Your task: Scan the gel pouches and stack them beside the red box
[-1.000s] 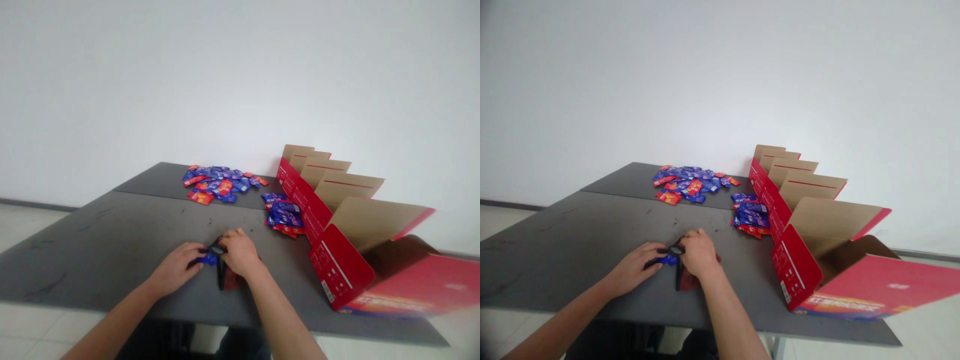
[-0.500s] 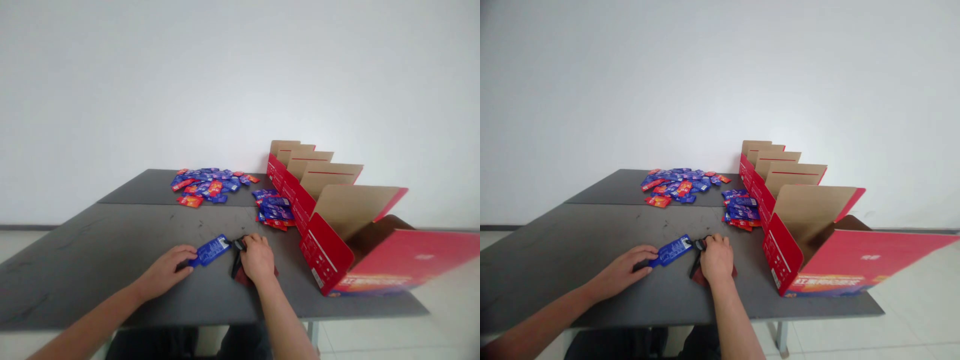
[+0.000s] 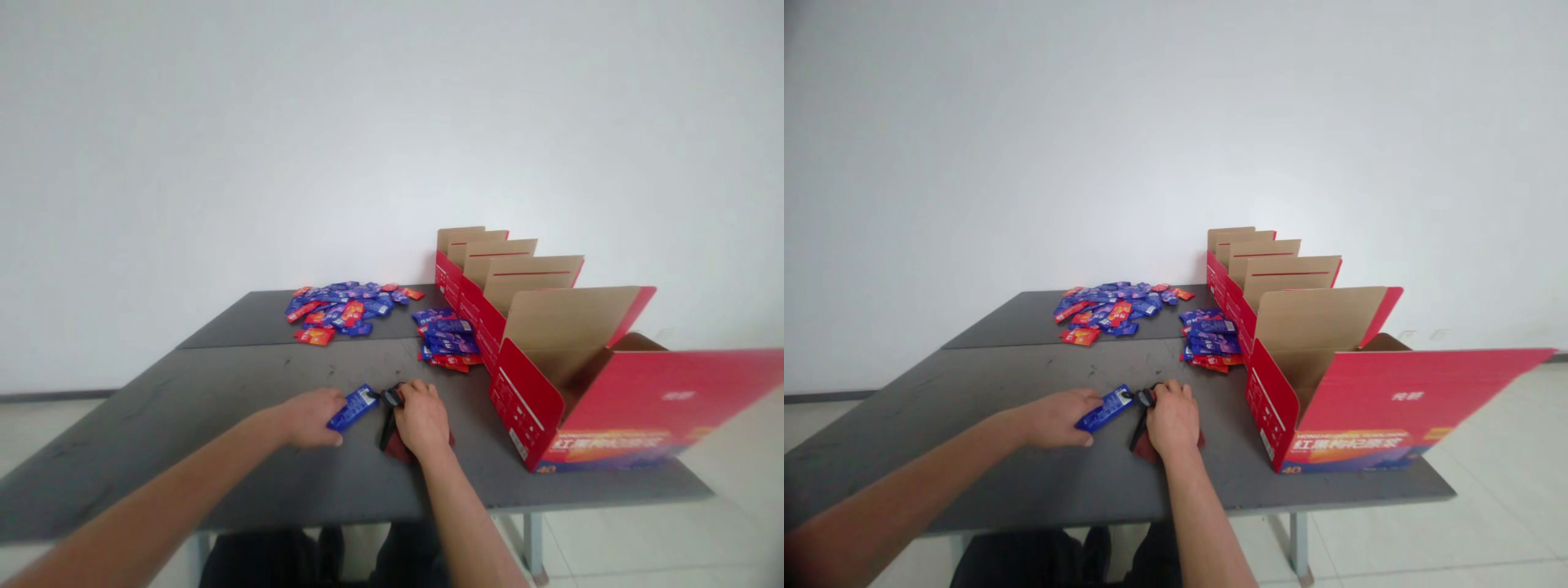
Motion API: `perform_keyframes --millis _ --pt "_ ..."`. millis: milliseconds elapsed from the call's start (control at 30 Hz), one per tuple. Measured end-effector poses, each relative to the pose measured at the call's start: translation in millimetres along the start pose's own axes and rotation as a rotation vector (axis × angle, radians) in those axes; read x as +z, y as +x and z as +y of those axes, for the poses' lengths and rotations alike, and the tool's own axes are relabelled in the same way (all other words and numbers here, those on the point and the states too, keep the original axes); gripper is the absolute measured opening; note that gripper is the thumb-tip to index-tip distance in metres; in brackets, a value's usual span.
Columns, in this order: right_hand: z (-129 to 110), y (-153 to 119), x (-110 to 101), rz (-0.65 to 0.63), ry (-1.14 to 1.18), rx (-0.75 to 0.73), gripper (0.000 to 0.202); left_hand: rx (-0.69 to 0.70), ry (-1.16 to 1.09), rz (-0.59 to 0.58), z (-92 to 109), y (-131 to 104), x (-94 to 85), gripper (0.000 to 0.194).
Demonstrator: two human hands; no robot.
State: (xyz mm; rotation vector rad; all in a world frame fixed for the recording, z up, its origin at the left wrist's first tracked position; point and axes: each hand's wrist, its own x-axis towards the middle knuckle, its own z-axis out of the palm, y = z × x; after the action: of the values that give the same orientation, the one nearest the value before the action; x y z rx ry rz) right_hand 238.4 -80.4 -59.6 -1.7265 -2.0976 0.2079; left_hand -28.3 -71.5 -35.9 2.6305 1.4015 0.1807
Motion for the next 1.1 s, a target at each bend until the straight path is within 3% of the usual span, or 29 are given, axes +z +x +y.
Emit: perform_keyframes --millis 133,300,500,600,700,800,933,1100 --pt "0.0 -0.3 0.7 0.001 -0.011 0.005 0.02 -0.052 0.066 -0.042 12.9 -0.3 10.7 0.058" --pt "0.5 -0.5 2.0 0.007 -0.005 -0.002 0.021 -0.057 0.042 -0.025 0.8 -9.3 14.0 0.051" --pt "0.7 -0.4 1.5 0.001 0.017 -0.002 0.021 -0.003 -0.066 -0.215 -13.1 14.8 -19.5 0.026" --pt "0.7 -0.6 0.9 -0.003 0.017 -0.002 0.02 -0.029 -0.107 -0.271 -33.0 34.4 -32.6 0.028" --pt "1.0 -0.5 1.3 0.009 0.024 -0.001 0.019 -0.076 -0.115 -0.215 -54.5 45.8 -28.6 0.035" --pt "2.3 -0.1 3.4 0.033 0.04 -0.003 0.017 -0.107 -0.112 -0.069 -66.8 46.1 -10.2 0.03" --pt "2.6 1.3 7.4 0.053 0.059 0.007 0.017 -0.11 -0.136 0.067 -68.3 36.5 16.4 0.033" --pt "-17.2 17.8 13.0 0.04 0.175 -0.068 0.018 -0.11 -0.202 0.177 -58.0 20.5 33.3 0.037"
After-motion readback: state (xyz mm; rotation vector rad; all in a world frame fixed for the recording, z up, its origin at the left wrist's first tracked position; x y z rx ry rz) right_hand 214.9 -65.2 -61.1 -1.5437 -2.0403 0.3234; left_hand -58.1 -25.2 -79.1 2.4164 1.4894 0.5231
